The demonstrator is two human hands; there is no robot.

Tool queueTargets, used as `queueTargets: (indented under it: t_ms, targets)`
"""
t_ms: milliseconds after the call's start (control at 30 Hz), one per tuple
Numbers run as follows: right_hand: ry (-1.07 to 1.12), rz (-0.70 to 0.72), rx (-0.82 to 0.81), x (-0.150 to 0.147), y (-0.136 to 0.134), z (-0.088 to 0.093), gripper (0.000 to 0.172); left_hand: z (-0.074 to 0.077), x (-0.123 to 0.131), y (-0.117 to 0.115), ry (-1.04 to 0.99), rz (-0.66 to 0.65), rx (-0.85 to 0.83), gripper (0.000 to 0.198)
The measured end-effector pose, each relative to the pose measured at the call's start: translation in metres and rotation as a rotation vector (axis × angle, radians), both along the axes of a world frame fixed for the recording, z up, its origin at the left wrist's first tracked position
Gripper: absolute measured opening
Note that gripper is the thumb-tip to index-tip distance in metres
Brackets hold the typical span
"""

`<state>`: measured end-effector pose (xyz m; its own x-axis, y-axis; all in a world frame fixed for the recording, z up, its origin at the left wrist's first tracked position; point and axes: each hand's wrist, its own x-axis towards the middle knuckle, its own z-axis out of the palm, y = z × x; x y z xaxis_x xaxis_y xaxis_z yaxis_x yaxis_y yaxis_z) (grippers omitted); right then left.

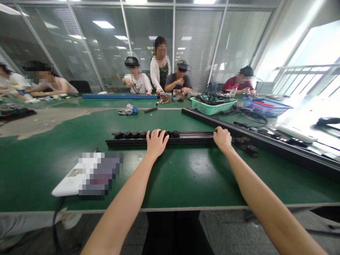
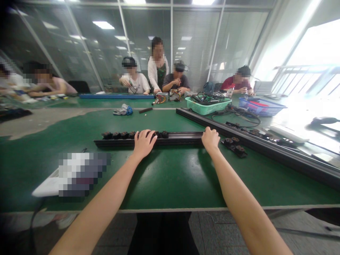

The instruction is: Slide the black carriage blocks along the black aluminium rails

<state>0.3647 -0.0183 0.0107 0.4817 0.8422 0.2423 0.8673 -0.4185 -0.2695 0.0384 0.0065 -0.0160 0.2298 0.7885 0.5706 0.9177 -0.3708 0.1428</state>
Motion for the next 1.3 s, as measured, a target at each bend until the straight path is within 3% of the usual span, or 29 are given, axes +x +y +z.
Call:
queueTargets:
  t_ms: [1300]
  targets:
    - [-0.006,-0.030,-0.007,0.0050,0.0007,0.0018,0.043,-0.0012,0.0003,0.0012,-0.015,-0.002,-0.010,0.046]
